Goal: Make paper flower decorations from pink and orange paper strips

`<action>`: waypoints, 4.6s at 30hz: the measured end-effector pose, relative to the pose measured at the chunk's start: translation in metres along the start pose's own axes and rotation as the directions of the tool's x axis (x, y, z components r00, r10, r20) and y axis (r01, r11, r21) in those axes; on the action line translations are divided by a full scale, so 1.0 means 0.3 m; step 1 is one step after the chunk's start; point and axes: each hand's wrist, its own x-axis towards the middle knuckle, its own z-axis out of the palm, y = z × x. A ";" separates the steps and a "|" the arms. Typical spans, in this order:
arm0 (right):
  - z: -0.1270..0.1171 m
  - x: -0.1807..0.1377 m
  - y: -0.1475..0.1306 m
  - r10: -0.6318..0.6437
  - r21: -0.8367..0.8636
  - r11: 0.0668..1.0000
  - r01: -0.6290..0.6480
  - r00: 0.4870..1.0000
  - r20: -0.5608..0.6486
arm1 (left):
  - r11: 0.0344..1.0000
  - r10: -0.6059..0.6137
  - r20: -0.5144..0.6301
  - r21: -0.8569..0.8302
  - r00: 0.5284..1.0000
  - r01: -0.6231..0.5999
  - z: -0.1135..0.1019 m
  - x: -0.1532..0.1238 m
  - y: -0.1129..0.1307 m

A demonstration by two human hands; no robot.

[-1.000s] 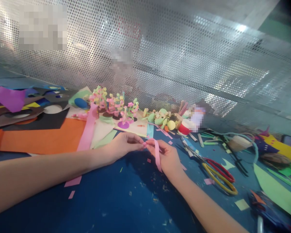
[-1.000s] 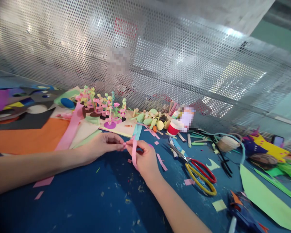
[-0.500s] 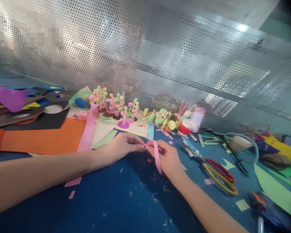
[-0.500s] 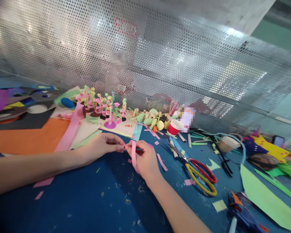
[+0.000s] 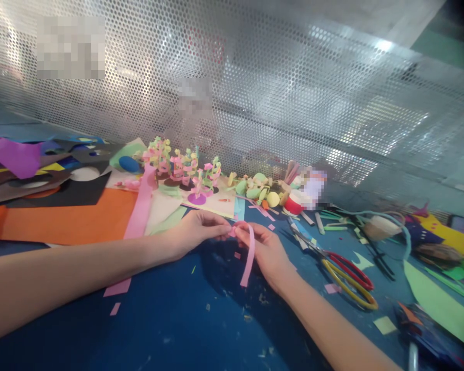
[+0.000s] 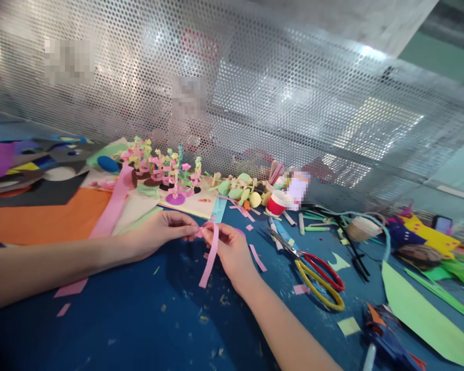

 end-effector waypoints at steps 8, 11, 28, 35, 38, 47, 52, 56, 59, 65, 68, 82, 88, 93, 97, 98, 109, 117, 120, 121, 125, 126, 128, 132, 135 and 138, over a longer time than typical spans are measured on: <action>0.000 0.000 -0.003 0.003 0.021 1.000 -0.003 1.000 0.000 | 1.000 -0.017 -0.003 0.000 1.000 0.017 0.004 -0.002 0.003; 0.000 0.002 -0.002 -0.036 0.036 0.999 0.036 0.999 0.018 | 1.000 -0.015 0.002 -0.002 1.000 0.015 0.003 -0.002 0.002; -0.003 -0.002 -0.013 0.041 0.129 0.990 -0.050 0.997 0.070 | 1.000 -0.025 0.000 -0.006 1.000 0.025 0.004 -0.004 0.010; -0.001 -0.002 -0.018 0.040 0.126 0.991 -0.054 0.994 0.105 | 1.000 -0.006 0.040 -0.024 0.999 0.007 0.005 -0.006 0.020; -0.004 -0.002 -0.014 0.031 0.127 0.991 -0.043 0.995 0.090 | 1.000 -0.014 0.048 -0.015 0.999 0.015 0.005 -0.009 0.023; -0.005 0.002 -0.008 -0.066 0.074 0.996 0.059 0.993 0.101 | 0.999 -0.015 0.087 0.042 0.996 0.011 0.008 -0.010 0.034; -0.003 0.006 -0.005 -0.125 -0.014 0.992 0.126 0.990 0.059 | 0.996 -0.018 0.108 0.091 0.994 0.008 0.011 -0.010 0.038; -0.005 0.007 -0.005 -0.168 -0.049 0.984 0.171 0.984 0.052 | 0.995 0.000 0.121 0.100 0.993 -0.013 0.011 -0.015 0.039; -0.004 0.005 -0.006 -0.166 -0.063 0.984 0.169 0.985 0.052 | 0.998 -0.005 0.134 0.070 0.991 -0.004 0.009 -0.016 0.037; 0.005 -0.002 -0.006 -0.211 -0.065 0.975 0.214 0.976 0.049 | 1.000 -0.019 0.111 0.003 0.994 0.019 0.002 -0.008 0.026; 0.011 -0.010 -0.007 -0.285 -0.077 0.953 0.292 0.954 0.092 | 0.997 -0.039 0.079 -0.066 0.996 0.044 -0.001 -0.004 0.024; 0.014 -0.021 0.005 -0.325 -0.244 0.906 0.345 0.938 0.120 | 0.985 -0.079 0.070 -0.147 0.994 0.088 -0.009 0.001 0.019; 0.015 -0.028 -0.007 -0.328 -0.261 0.907 0.330 0.943 0.055 | 0.986 -0.074 0.085 -0.143 0.994 0.086 -0.003 -0.004 0.029; 0.018 -0.027 -0.007 -0.305 -0.207 0.928 0.310 0.951 0.057 | 0.992 -0.066 0.078 -0.104 0.995 0.074 -0.003 -0.006 0.024; 0.015 -0.011 0.012 -0.302 -0.094 0.947 0.306 0.952 0.051 | 0.993 -0.047 0.086 -0.106 0.995 0.056 -0.006 -0.006 0.019; 0.014 -0.006 0.015 -0.290 -0.072 0.953 0.293 0.956 0.049 | 0.993 -0.048 0.089 -0.107 0.995 0.057 -0.006 -0.005 0.018; 0.009 -0.008 -0.001 -0.176 -0.070 0.981 0.181 0.982 0.074 | 1.000 -0.028 0.112 0.015 0.993 0.027 -0.005 -0.009 0.018; 0.001 0.000 0.006 -0.176 -0.048 0.982 0.182 0.979 0.101 | 0.997 -0.051 0.134 0.070 0.990 0.042 0.002 -0.008 0.025; 0.004 -0.001 0.004 -0.166 -0.031 0.985 0.169 0.983 0.081 | 0.993 -0.065 0.130 0.106 0.989 0.051 0.003 -0.007 0.026; 0.005 -0.001 0.004 -0.160 -0.029 0.986 0.163 0.984 0.082 | 0.992 -0.066 0.130 0.112 0.989 0.051 0.003 -0.007 0.025; 0.010 -0.004 0.002 -0.201 -0.065 0.977 0.204 0.979 0.041 | 0.992 -0.068 0.124 0.118 0.990 0.053 0.001 -0.009 0.018; 0.010 -0.005 0.001 -0.234 -0.091 0.968 0.235 0.972 0.022 | 0.991 -0.071 0.126 0.125 0.990 0.055 0.000 -0.010 0.018; 0.007 -0.005 0.001 -0.301 -0.172 0.939 0.296 0.954 0.000 | 0.988 -0.076 0.134 0.143 0.988 0.056 0.000 -0.012 0.018; -0.004 0.000 0.006 -0.430 -0.370 0.836 0.405 0.903 0.017 | 0.986 -0.070 0.147 0.158 0.987 0.047 0.001 -0.013 0.021; -0.013 0.006 0.013 -0.480 -0.419 0.787 0.453 0.876 0.044 | 0.986 -0.055 0.138 0.162 0.989 0.032 0.003 -0.008 0.016; -0.018 0.009 0.014 -0.472 -0.433 0.780 0.452 0.879 0.067 | 0.988 -0.026 0.124 0.156 0.992 0.007 0.003 -0.001 0.006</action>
